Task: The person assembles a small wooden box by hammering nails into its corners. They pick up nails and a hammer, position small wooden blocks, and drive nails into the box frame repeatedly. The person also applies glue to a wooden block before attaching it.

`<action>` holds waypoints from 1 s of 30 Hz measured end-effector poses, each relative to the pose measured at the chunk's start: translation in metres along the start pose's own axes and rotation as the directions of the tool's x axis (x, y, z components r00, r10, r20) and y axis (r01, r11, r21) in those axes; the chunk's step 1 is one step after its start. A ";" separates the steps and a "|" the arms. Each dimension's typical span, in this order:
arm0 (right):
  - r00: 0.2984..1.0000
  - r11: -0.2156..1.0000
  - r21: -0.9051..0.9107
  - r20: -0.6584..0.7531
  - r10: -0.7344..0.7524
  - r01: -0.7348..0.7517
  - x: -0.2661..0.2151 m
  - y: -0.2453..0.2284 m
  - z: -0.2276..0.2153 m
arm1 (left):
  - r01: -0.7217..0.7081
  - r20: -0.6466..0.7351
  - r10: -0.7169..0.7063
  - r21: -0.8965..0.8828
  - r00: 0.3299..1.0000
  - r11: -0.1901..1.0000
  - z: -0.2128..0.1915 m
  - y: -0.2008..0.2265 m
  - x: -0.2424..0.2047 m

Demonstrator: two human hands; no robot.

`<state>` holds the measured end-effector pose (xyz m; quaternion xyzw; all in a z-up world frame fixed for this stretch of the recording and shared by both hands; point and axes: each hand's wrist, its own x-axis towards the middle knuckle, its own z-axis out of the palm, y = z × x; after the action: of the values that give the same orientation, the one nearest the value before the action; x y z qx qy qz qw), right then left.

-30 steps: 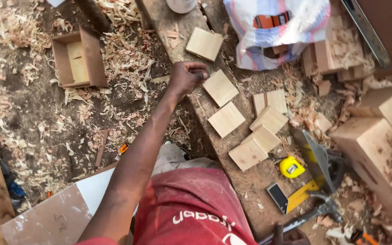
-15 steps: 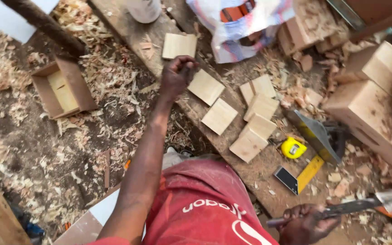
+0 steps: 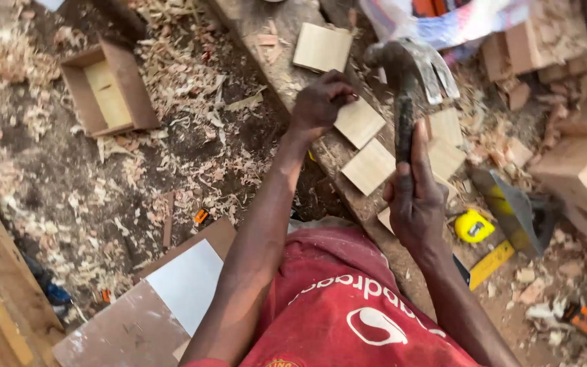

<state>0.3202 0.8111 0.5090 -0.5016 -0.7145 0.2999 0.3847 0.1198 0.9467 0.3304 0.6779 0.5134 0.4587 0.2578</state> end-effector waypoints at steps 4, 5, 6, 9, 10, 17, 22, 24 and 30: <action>0.983 0.969 -0.221 0.114 0.143 -0.115 0.006 0.008 0.006 | 0.019 0.000 -0.019 -0.007 1.000 1.000 0.004 -0.008 0.003; 0.972 0.963 -0.222 0.146 0.185 -0.150 0.007 0.008 0.006 | 0.019 -0.006 -0.019 0.016 1.000 1.000 0.009 -0.013 0.003; 0.959 0.956 -0.224 0.171 0.228 -0.188 0.007 0.006 0.006 | 0.014 -0.008 -0.014 0.039 1.000 0.999 0.014 -0.016 0.005; 0.973 0.965 -0.206 0.128 0.190 -0.161 0.012 0.009 -0.003 | -0.008 0.017 0.009 -0.021 1.000 1.000 -0.005 0.001 0.002; 0.972 0.963 -0.213 0.131 0.193 -0.163 0.010 0.003 -0.009 | -0.004 0.016 0.005 -0.028 1.000 1.000 -0.010 0.007 -0.003; 0.979 0.981 -0.089 -0.090 -0.182 0.174 -0.010 0.029 -0.016 | 0.005 0.198 0.013 -0.090 0.980 0.996 -0.036 0.022 -0.003; 0.962 0.959 -0.275 0.238 0.132 -0.063 0.003 0.008 -0.004 | 0.037 0.247 -0.024 -0.050 0.969 0.998 -0.033 0.013 -0.003; 0.979 0.963 -0.256 0.158 0.130 -0.087 0.003 0.036 0.004 | -0.037 0.273 0.040 -0.014 0.961 0.999 -0.024 -0.014 0.000; 0.995 0.989 -0.130 -0.058 -0.084 0.075 -0.011 0.025 -0.005 | 0.049 0.261 -0.041 -0.026 0.964 0.998 -0.030 0.012 -0.003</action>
<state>0.3389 0.8085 0.4880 -0.5056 -0.7390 0.2218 0.3860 0.0986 0.9366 0.3524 0.7162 0.4828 0.3679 0.3443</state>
